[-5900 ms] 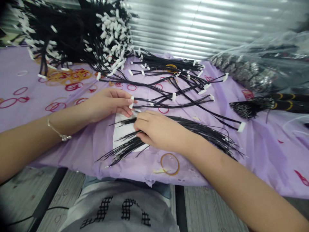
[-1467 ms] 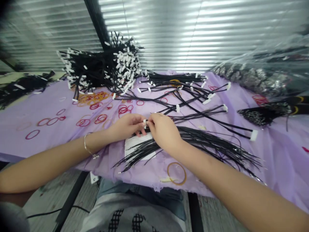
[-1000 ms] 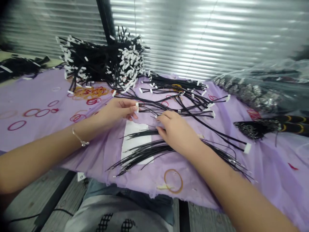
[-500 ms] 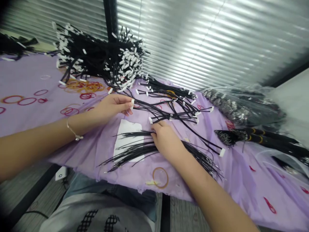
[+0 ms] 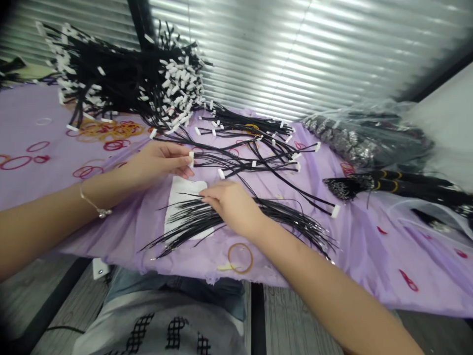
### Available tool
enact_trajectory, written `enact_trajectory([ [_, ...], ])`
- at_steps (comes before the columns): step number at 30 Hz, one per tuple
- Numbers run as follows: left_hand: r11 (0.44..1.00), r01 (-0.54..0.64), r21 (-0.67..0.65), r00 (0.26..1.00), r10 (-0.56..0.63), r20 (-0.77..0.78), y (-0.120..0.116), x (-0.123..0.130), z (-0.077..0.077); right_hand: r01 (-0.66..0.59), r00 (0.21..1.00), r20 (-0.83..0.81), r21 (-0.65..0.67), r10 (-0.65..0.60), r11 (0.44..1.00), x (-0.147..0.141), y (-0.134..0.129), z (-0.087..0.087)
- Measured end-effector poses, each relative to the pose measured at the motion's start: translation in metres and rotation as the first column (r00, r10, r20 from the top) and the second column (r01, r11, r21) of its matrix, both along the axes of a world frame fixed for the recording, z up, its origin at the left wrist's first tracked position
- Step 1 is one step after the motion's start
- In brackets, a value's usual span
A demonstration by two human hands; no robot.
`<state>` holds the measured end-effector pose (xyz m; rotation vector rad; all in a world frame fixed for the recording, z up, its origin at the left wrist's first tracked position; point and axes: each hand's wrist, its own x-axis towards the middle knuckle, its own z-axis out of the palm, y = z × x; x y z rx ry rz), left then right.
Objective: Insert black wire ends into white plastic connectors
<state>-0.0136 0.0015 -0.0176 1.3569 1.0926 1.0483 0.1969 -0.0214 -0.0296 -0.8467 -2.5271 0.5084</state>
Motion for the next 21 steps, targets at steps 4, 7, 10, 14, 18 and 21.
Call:
enact_trajectory([
  [4, 0.998, 0.056, -0.031, 0.998, -0.056, -0.028, -0.001, 0.001, -0.003, -0.03, 0.998, -0.051, -0.002, 0.03, 1.0, -0.005, -0.003, -0.001],
  [7, 0.985, 0.137, -0.107, 0.99, -0.133, 0.041, -0.004, 0.002, -0.001, 0.014, 0.987, -0.157, -0.027, -0.018, 1.0, -0.005, -0.005, 0.003],
  [10, 0.926, 0.32, -0.202, 0.941, -0.285, 0.184, -0.004, -0.001, 0.0, 0.136, 0.927, -0.34, -0.093, -0.159, 0.986, -0.004, -0.005, 0.006],
  [14, 0.874, 0.446, -0.195, 0.886, -0.399, 0.237, -0.001, -0.005, -0.003, 0.207, 0.852, -0.434, -0.237, -0.294, 0.949, 0.001, 0.0, 0.009],
  [18, 0.877, 0.463, -0.128, 0.872, -0.425, 0.243, -0.001, -0.005, -0.005, 0.184, 0.858, -0.409, -0.319, -0.31, 0.93, 0.005, 0.001, 0.014],
  [21, 0.881, 0.462, -0.107, 0.87, -0.427, 0.246, -0.002, -0.004, -0.004, 0.17, 0.862, -0.402, -0.346, -0.309, 0.923, 0.006, -0.001, 0.018],
])
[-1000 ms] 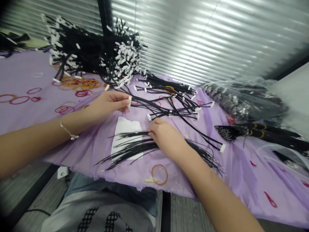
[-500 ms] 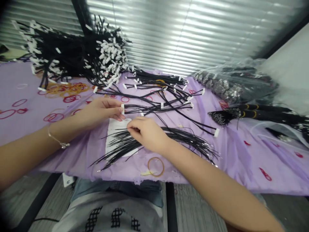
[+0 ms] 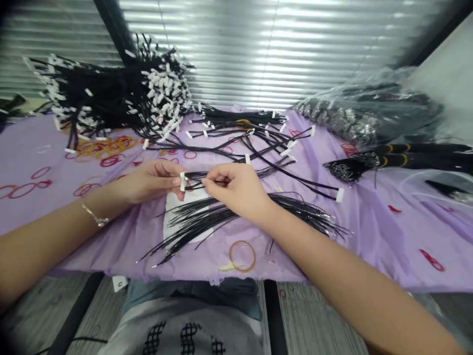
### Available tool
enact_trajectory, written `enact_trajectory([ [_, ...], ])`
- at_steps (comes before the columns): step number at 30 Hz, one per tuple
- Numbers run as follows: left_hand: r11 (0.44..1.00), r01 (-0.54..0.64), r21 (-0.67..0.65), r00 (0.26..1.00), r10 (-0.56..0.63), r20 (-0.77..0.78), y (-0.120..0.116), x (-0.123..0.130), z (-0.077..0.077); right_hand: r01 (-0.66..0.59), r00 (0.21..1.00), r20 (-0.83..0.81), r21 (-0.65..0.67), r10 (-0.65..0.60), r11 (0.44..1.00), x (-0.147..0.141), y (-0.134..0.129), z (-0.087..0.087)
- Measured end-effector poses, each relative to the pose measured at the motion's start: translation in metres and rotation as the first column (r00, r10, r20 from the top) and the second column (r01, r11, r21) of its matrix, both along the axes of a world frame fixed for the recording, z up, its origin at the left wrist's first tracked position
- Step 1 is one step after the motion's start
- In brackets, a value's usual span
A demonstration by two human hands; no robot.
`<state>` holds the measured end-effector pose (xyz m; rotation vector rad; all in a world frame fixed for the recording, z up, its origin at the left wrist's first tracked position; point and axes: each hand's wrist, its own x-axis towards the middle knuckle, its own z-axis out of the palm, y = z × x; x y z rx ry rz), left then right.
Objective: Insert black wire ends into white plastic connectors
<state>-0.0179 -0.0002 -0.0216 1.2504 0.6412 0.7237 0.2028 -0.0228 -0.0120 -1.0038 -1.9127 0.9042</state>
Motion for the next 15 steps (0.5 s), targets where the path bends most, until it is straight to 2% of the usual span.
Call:
enact_trajectory([
  [11, 0.993, 0.029, 0.114, 0.999, -0.025, -0.042, -0.002, -0.0029, 0.0026, 0.043, 0.999, -0.014, -0.029, -0.043, 0.999, -0.0022, -0.0059, 0.0077],
  [15, 0.992, 0.016, 0.126, 0.996, -0.006, -0.084, -0.0023, -0.0031, 0.0043, 0.081, 0.996, -0.024, 0.006, -0.08, 0.997, -0.0032, -0.0068, 0.0088],
])
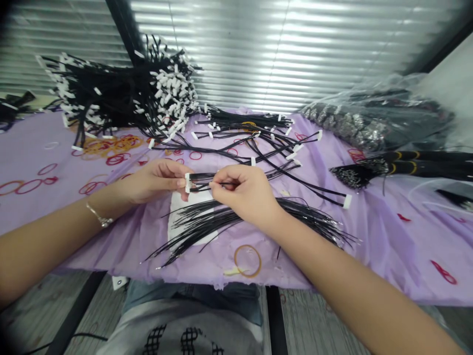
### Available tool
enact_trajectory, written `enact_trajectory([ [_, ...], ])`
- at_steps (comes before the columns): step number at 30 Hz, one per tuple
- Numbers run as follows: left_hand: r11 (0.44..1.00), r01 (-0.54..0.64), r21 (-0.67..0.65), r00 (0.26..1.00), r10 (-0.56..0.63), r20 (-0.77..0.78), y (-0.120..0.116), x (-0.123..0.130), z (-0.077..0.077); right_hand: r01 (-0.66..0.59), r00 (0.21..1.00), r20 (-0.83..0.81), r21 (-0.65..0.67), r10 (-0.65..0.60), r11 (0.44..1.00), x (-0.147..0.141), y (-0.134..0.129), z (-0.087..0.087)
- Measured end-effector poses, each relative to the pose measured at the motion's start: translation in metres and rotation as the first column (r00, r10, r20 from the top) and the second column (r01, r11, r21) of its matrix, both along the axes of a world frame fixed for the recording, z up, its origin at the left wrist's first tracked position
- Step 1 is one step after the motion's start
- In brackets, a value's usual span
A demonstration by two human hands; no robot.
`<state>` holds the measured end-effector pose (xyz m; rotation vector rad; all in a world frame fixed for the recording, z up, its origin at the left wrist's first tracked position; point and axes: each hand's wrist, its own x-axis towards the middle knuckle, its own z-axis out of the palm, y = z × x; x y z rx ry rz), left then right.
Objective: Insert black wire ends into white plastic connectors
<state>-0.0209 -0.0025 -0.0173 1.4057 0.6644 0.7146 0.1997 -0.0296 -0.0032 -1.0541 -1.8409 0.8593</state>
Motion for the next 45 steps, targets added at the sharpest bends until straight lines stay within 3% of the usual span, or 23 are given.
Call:
enact_trajectory([
  [5, 1.0, -0.019, 0.0, 1.0, 0.019, -0.003, 0.001, 0.0, -0.002, 0.017, 0.999, 0.039, 0.052, -0.019, 0.999, 0.0, 0.0, -0.001],
  [13, 1.0, -0.018, 0.011, 1.0, 0.018, -0.022, 0.001, 0.0, -0.002, -0.083, 0.981, 0.177, 0.045, 0.073, 0.996, 0.005, 0.006, -0.003],
  [26, 0.997, 0.032, 0.071, 0.999, -0.03, -0.029, 0.002, -0.003, -0.006, -0.11, 0.982, 0.154, 0.029, 0.104, 0.994, 0.001, 0.002, -0.004],
  [32, 0.996, 0.0, 0.086, 1.0, 0.002, -0.021, -0.003, 0.002, -0.003, -0.077, 0.987, 0.148, 0.131, 0.057, 0.988, 0.001, -0.001, -0.012],
  [37, 0.998, 0.002, 0.065, 0.998, -0.006, 0.059, -0.01, 0.007, 0.002, -0.128, 0.963, 0.266, 0.284, 0.05, 0.95, 0.0, -0.004, -0.014],
  [45, 0.998, -0.005, 0.058, 0.998, 0.001, 0.066, -0.009, 0.006, -0.005, -0.036, 0.977, 0.206, 0.377, -0.046, 0.926, -0.007, -0.004, -0.023],
])
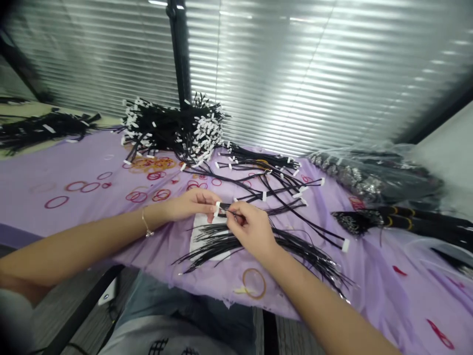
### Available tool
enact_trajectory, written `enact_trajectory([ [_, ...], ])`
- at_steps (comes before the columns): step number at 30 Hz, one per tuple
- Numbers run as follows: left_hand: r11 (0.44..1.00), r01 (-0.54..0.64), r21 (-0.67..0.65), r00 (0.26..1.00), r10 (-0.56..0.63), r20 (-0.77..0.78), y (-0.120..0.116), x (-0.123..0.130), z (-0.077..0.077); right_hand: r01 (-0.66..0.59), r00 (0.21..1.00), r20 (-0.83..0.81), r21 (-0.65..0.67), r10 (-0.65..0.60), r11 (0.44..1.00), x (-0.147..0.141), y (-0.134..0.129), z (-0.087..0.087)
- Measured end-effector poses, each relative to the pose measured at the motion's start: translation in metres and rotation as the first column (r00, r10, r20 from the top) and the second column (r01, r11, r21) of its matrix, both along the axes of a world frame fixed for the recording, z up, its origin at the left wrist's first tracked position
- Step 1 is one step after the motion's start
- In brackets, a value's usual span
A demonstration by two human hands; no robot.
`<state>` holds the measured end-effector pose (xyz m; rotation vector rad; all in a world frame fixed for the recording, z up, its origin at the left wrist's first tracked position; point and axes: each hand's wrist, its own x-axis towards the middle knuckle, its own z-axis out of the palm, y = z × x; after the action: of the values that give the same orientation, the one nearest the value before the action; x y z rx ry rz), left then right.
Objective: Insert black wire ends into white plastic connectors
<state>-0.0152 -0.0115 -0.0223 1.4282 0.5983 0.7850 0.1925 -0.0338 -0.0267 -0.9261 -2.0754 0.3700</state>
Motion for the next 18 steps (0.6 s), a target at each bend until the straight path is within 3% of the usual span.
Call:
enact_trajectory([
  [5, 1.0, -0.012, -0.007, 1.0, 0.012, -0.001, 0.0012, 0.0004, -0.0011, 0.008, 1.0, 0.007, 0.045, -0.008, 0.999, 0.0001, 0.0003, 0.0021],
  [13, 0.997, 0.062, -0.039, 0.997, -0.06, 0.045, 0.0029, 0.0011, -0.0052, 0.014, 0.993, -0.117, -0.143, -0.031, 0.99, -0.0054, -0.0028, -0.0006],
  [18, 0.996, 0.092, -0.02, 0.996, -0.092, 0.008, 0.0043, 0.0005, -0.0099, 0.014, 0.996, -0.09, -0.109, -0.024, 0.994, -0.0038, -0.0019, -0.0028],
])
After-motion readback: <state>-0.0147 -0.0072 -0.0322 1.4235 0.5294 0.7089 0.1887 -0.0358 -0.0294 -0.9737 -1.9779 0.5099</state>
